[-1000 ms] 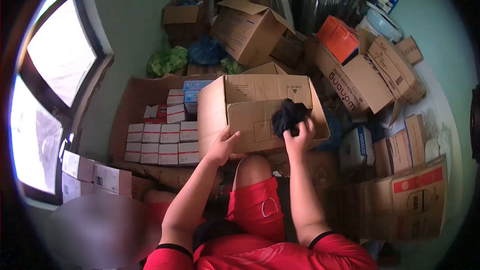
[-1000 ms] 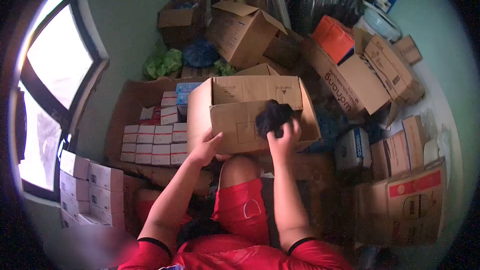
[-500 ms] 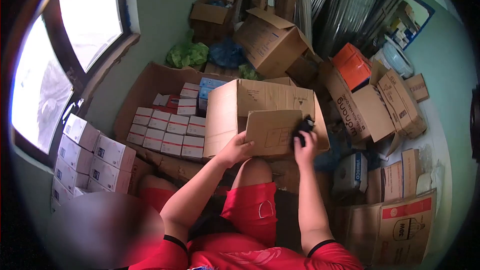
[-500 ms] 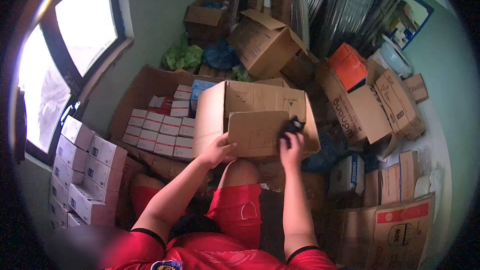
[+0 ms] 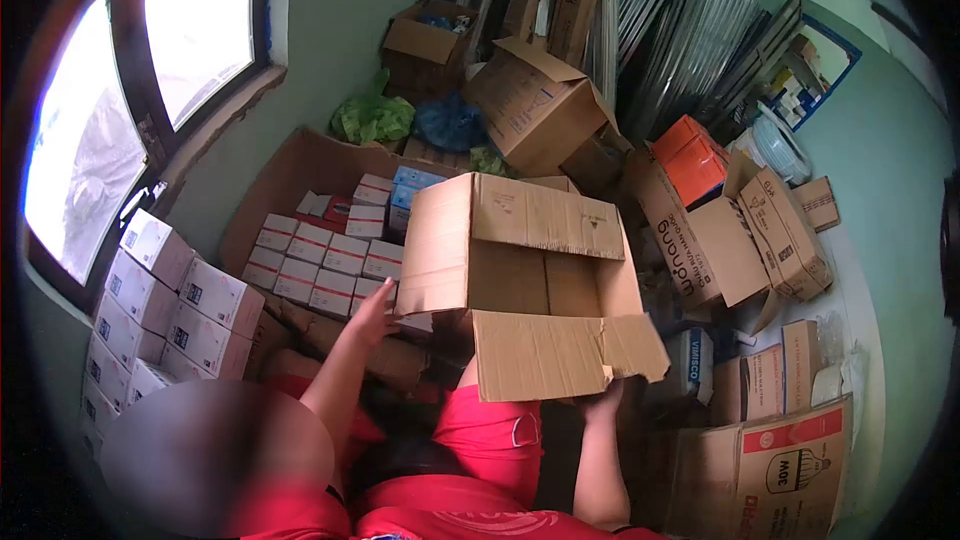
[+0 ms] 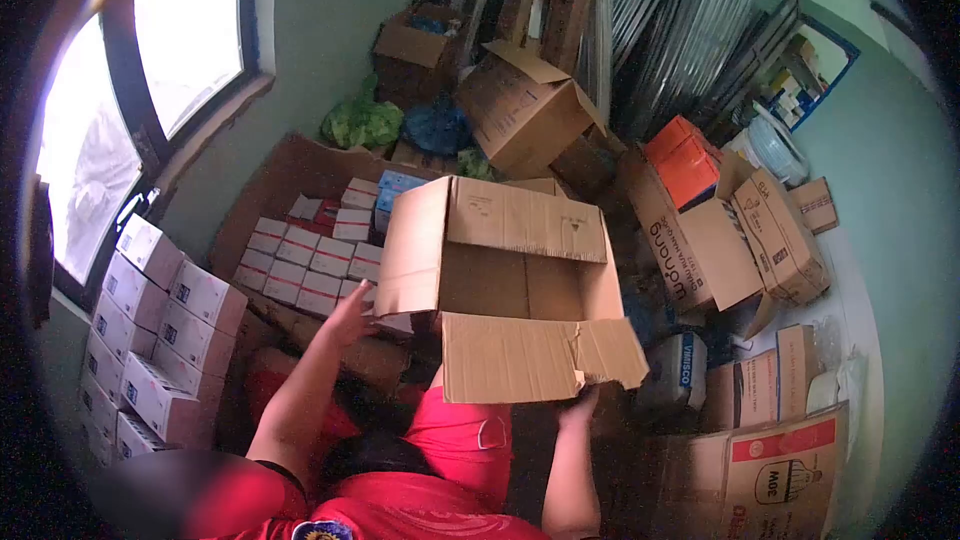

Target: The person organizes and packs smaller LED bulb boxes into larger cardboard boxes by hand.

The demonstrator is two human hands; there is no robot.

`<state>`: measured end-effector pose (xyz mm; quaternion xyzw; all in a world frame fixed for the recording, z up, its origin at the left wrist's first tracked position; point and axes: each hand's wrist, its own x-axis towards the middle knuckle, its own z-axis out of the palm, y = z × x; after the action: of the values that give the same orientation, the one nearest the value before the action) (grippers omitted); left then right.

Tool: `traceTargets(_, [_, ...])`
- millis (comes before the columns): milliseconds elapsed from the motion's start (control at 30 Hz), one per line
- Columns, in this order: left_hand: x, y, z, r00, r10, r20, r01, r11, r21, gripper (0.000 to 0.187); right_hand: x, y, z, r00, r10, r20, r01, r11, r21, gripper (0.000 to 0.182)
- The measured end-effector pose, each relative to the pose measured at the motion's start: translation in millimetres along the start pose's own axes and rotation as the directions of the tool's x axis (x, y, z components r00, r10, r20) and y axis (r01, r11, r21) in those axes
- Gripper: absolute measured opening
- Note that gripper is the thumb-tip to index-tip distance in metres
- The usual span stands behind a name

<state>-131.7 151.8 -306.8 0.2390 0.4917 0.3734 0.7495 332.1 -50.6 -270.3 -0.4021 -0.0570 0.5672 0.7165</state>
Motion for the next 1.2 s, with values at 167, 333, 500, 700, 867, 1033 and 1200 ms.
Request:
traceTargets(167, [59,-13,17,0.999,0.022,0.035,-0.016,0.986,-0.163,0.056,-49,-19,88,0.993,-0.112,0.041,0.111,0.993,0.034,0.099])
traceTargets(333, [4,64,90,0.95,0.228,0.212,-0.139,0.921,-0.365,0.03,-53,-65,113,0.997,0.01,0.076,0.008,0.971,-0.24,0.077])
traceTargets(500, [-57,115,146,0.877,0.448,0.174,-0.346,0.839,-0.419,0.027,-21,-57,114,0.977,0.168,0.128,-0.166,0.986,-0.023,0.044])
traceTargets(700, [-106,102,144,0.81,0.535,0.242,-0.407,0.809,-0.423,0.032,44,-74,114,0.989,-0.035,0.142,0.032,0.999,0.021,0.049])
traceTargets(867, [-148,22,169,0.844,0.297,0.447,-0.167,0.937,-0.306,0.058,56,-120,150,0.876,-0.425,0.227,0.376,0.898,0.229,0.079])
traceTargets(1033, [-171,-40,217,0.898,0.12,0.424,-0.025,0.975,-0.222,0.061,-58,-108,207,0.808,-0.587,0.049,0.588,0.808,-0.029,0.051])
traceTargets(1200, [-165,-63,216,0.864,0.118,0.489,0.026,0.961,-0.277,0.051,-94,-57,157,0.881,-0.293,0.373,0.465,0.379,-0.8,0.036])
